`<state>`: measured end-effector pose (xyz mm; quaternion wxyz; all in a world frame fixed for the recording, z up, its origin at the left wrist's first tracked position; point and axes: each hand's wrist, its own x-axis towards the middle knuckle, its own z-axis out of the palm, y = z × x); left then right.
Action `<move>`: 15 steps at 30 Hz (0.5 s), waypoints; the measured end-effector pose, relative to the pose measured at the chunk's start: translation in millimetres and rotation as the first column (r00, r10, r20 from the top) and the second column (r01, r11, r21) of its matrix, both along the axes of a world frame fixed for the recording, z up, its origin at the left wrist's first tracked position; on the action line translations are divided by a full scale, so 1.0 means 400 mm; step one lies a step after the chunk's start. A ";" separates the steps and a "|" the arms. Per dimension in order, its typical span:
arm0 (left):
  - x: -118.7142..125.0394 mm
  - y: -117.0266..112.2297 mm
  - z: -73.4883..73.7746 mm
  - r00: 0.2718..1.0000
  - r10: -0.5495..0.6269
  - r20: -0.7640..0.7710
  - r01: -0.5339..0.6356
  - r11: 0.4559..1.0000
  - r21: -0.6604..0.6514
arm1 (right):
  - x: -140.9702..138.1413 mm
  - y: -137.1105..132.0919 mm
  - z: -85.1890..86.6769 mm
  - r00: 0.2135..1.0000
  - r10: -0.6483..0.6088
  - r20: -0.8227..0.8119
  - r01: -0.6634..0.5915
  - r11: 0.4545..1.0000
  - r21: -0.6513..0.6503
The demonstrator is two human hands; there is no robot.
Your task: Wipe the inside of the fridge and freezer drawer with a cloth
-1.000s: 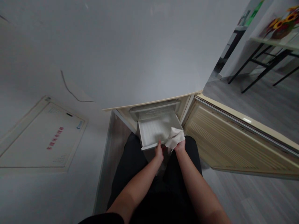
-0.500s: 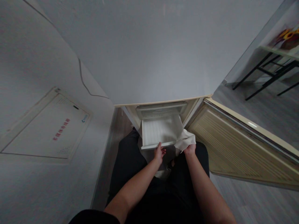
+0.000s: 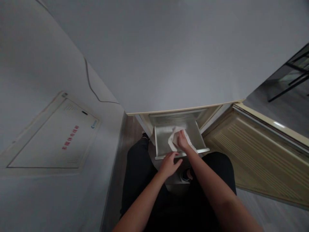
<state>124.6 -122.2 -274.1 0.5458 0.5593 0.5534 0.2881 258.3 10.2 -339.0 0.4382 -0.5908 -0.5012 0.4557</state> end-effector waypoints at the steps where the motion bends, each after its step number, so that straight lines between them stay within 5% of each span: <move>1: -0.031 0.005 0.002 0.990 0.001 -0.142 0.016 0.993 0.121 | -0.018 0.003 -0.019 0.959 0.208 0.191 -0.193 0.977 -0.090; 3: -0.075 0.011 -0.011 0.933 0.095 -0.348 -0.038 0.985 0.168 | -0.042 -0.001 -0.056 0.703 0.558 0.441 -0.444 0.829 -0.341; 5: -0.088 0.010 -0.040 0.855 0.125 -0.503 -0.086 0.991 0.099 | -0.055 -0.012 -0.089 0.529 0.704 0.474 -0.504 0.710 -0.491; 11: -0.030 0.005 -0.105 0.672 -0.099 -0.734 0.102 0.994 -0.040 | -0.115 0.025 -0.125 0.258 0.712 0.653 -0.554 0.663 -0.503; 15: -0.017 0.009 -0.101 0.569 -0.209 -0.796 0.222 0.970 -0.096 | -0.193 0.116 -0.119 0.308 0.664 0.681 -0.583 0.698 -0.416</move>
